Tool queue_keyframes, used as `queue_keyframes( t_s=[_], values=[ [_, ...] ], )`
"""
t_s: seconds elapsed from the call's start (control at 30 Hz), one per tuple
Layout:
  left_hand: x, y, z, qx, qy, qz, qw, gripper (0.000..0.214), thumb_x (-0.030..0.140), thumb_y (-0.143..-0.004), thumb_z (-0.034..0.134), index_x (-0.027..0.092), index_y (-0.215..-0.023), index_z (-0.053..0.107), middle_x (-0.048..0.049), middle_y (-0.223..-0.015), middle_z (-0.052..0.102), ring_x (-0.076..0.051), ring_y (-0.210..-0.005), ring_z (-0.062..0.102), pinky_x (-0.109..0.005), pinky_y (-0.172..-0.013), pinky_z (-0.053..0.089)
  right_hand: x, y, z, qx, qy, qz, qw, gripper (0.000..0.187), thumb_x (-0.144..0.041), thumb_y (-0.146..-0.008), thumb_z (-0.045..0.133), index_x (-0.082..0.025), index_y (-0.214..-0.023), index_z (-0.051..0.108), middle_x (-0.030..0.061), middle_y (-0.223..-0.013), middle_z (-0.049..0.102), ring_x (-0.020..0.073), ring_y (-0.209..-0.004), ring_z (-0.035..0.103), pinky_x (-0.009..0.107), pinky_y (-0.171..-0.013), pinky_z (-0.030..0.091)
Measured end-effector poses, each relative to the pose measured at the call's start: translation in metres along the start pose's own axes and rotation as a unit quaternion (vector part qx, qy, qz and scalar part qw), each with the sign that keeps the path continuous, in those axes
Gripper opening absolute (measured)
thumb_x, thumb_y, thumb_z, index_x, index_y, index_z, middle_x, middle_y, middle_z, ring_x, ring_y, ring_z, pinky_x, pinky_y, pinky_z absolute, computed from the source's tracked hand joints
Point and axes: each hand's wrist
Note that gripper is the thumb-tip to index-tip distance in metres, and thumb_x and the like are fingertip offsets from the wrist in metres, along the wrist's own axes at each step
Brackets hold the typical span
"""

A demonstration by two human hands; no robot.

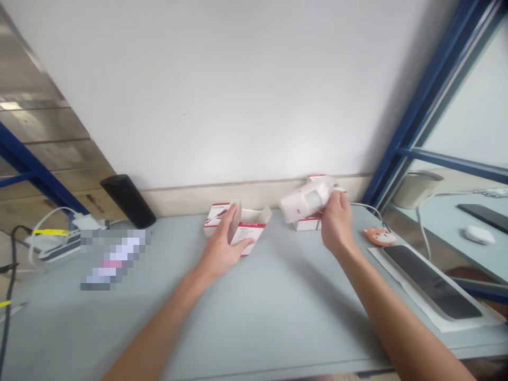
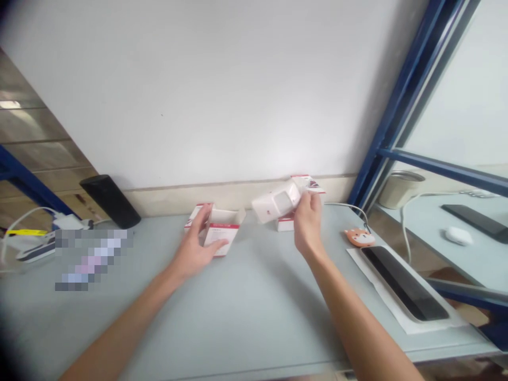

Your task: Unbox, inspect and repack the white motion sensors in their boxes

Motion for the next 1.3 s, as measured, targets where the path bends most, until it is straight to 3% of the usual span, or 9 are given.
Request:
queue_keyframes(
  t_s=[0.1, 0.23, 0.37, 0.47, 0.63, 0.8, 0.93, 1.17, 1.3],
  values=[
    [0.002, -0.002, 0.001, -0.004, 0.048, -0.044, 0.998, 0.103, 0.04, -0.092, 0.076, 0.043, -0.17, 0.01, -0.006, -0.175, 0.032, -0.031, -0.159, 0.038, -0.051, -0.126, 0.041, 0.004, -0.009, -0.003, 0.002, -0.054, 0.102, 0.993, 0.018, -0.042, -0.093, 0.056, -0.025, -0.088, 0.052, -0.0044, -0.075, 0.054, 0.0152, -0.063, 0.055, 0.022, -0.047, 0.044],
    [0.005, -0.003, 0.004, 0.019, -0.004, -0.062, 0.998, 0.107, 0.045, -0.088, 0.078, 0.039, -0.171, 0.01, -0.0107, -0.178, 0.013, -0.038, -0.163, 0.025, -0.058, -0.125, 0.039, 0.009, -0.009, -0.003, -0.015, -0.063, 0.124, 0.99, 0.015, -0.038, -0.089, 0.057, -0.024, -0.096, 0.056, -0.0033, -0.079, 0.06, 0.0144, -0.064, 0.059, 0.021, -0.045, 0.043],
    [0.008, -0.001, 0.005, -0.029, 0.095, -0.1, 0.99, 0.11, 0.046, -0.094, 0.072, 0.04, -0.17, -0.007, -0.0136, -0.165, 0.043, -0.032, -0.143, 0.057, -0.052, -0.117, 0.05, 0.007, -0.005, -0.002, -0.016, -0.043, 0.093, 0.995, 0.023, -0.036, -0.089, 0.057, -0.029, -0.111, 0.055, -0.0049, -0.08, 0.06, 0.0156, -0.065, 0.061, 0.022, -0.046, 0.048],
    [0.006, 0.0, 0.006, -0.084, 0.184, -0.098, 0.974, 0.112, 0.047, -0.097, 0.069, 0.037, -0.168, -0.017, -0.0147, -0.167, 0.044, -0.029, -0.146, 0.055, -0.049, -0.119, 0.048, 0.004, -0.002, -0.002, -0.032, -0.018, 0.065, 0.997, 0.022, -0.035, -0.092, 0.054, -0.03, -0.113, 0.055, -0.0038, -0.08, 0.06, 0.0172, -0.065, 0.061, 0.026, -0.048, 0.052],
    [-0.001, 0.001, 0.006, -0.161, 0.205, -0.067, 0.963, 0.113, 0.046, -0.094, 0.075, 0.034, -0.171, -0.007, -0.0161, -0.172, 0.036, -0.032, -0.154, 0.045, -0.047, -0.12, 0.048, 0.004, 0.002, -0.001, -0.038, 0.02, 0.047, 0.998, 0.02, -0.039, -0.095, 0.051, -0.031, -0.113, 0.054, -0.0019, -0.082, 0.058, 0.0194, -0.067, 0.062, 0.029, -0.049, 0.056],
    [-0.006, 0.001, 0.011, -0.134, 0.181, -0.093, 0.97, 0.111, 0.048, -0.094, 0.073, 0.034, -0.171, -0.006, -0.014, -0.177, 0.023, -0.031, -0.162, 0.031, -0.052, -0.127, 0.036, 0.003, 0.009, 0.0, -0.045, 0.033, 0.032, 0.998, 0.021, -0.043, -0.097, 0.051, -0.032, -0.114, 0.052, -0.0013, -0.082, 0.057, 0.0197, -0.066, 0.059, 0.029, -0.048, 0.055],
    [-0.012, 0.0, 0.015, -0.123, 0.134, -0.075, 0.98, 0.099, 0.05, -0.099, 0.065, 0.032, -0.172, 0.0, -0.0122, -0.176, 0.028, -0.03, -0.164, 0.026, -0.053, -0.133, 0.024, 0.004, 0.014, 0.002, -0.058, 0.04, 0.035, 0.997, 0.021, -0.043, -0.097, 0.051, -0.032, -0.114, 0.053, -0.0022, -0.081, 0.058, 0.0184, -0.061, 0.057, 0.03, -0.047, 0.055],
    [-0.021, -0.004, 0.019, -0.128, 0.172, -0.024, 0.976, 0.077, 0.046, -0.105, 0.054, 0.028, -0.17, 0.017, -0.0133, -0.171, 0.04, -0.027, -0.152, 0.049, -0.046, -0.126, 0.038, 0.006, 0.016, 0.003, -0.062, 0.038, 0.009, 0.997, 0.021, -0.045, -0.096, 0.054, -0.032, -0.113, 0.053, -0.0034, -0.077, 0.057, 0.0186, -0.058, 0.057, 0.03, -0.047, 0.054],
    [-0.023, -0.002, 0.023, -0.12, 0.198, -0.061, 0.971, 0.067, 0.051, -0.102, 0.059, 0.026, -0.159, 0.034, -0.0137, -0.141, 0.068, -0.026, -0.125, 0.069, -0.043, -0.11, 0.053, 0.008, 0.016, 0.004, -0.068, 0.049, 0.018, 0.996, 0.021, -0.042, -0.094, 0.054, -0.031, -0.112, 0.053, -0.0034, -0.077, 0.057, 0.0185, -0.058, 0.057, 0.029, -0.047, 0.053]
  ],
)
Point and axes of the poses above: each hand's wrist, its own y-axis away from the middle knuckle, its own z-axis out of the palm, x = y × z
